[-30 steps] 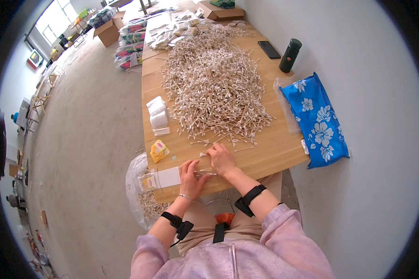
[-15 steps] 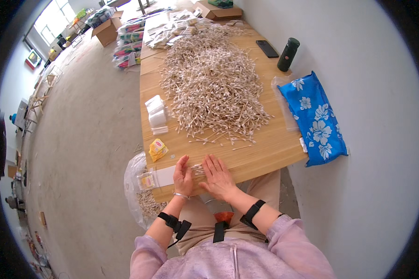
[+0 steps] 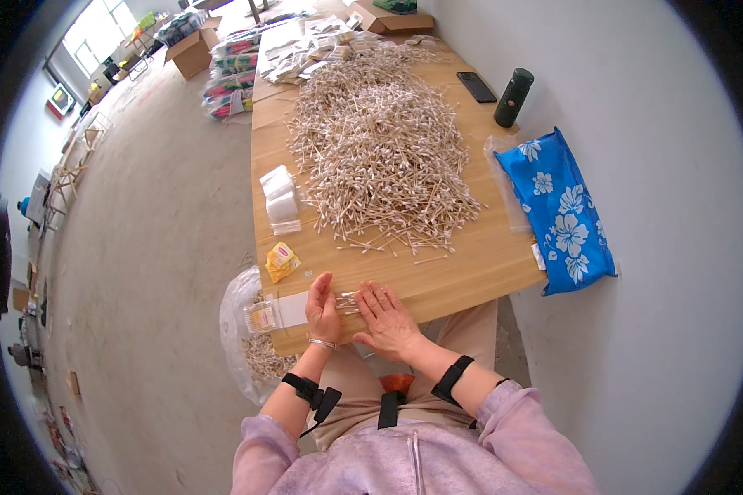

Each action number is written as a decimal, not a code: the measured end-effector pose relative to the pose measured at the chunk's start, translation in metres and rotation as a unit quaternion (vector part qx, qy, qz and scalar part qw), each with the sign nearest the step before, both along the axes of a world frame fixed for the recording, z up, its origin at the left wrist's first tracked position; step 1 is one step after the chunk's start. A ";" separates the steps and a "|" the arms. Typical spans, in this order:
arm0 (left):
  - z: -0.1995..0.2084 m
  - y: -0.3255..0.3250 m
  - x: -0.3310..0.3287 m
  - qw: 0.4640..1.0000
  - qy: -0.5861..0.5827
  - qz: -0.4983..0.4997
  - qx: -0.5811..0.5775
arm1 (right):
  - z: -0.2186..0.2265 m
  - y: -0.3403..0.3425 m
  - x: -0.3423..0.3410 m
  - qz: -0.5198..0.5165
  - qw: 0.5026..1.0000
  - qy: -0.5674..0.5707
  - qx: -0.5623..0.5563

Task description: Sorting and placing white cotton swabs into small clear plastic bags.

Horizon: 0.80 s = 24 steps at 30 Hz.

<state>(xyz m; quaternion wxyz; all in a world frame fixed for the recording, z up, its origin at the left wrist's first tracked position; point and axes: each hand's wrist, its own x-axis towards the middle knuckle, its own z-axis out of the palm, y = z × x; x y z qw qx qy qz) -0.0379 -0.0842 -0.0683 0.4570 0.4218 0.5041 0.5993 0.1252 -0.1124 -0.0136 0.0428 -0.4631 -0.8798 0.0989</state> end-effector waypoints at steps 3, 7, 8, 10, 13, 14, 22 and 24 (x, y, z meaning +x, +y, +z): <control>-0.002 0.001 0.002 1.000 0.006 0.000 -0.005 | 0.001 0.015 0.000 -0.001 1.000 -0.017 0.008; -0.003 0.004 0.000 1.000 0.016 0.008 -0.010 | -0.006 0.029 0.002 -0.008 0.999 -0.021 0.025; -0.004 0.005 -0.001 1.000 0.015 0.011 -0.012 | -0.007 0.027 0.002 -0.007 0.999 -0.020 0.026; -0.005 0.004 -0.003 1.000 0.010 0.016 -0.016 | -0.006 0.023 0.002 -0.004 0.998 -0.030 0.059; -0.005 0.003 -0.001 1.000 0.005 0.019 -0.021 | -0.005 0.032 -0.004 -0.030 0.999 -0.026 0.010; -0.005 0.004 0.001 1.000 0.001 0.018 -0.019 | -0.006 0.034 -0.004 -0.032 0.999 -0.026 0.011; -0.003 0.005 -0.001 0.999 -0.037 0.034 -0.005 | -0.012 0.039 -0.004 -0.031 0.999 -0.008 0.033; -0.002 0.005 0.000 0.998 -0.047 0.038 -0.004 | -0.013 0.037 -0.004 -0.057 0.997 0.004 0.042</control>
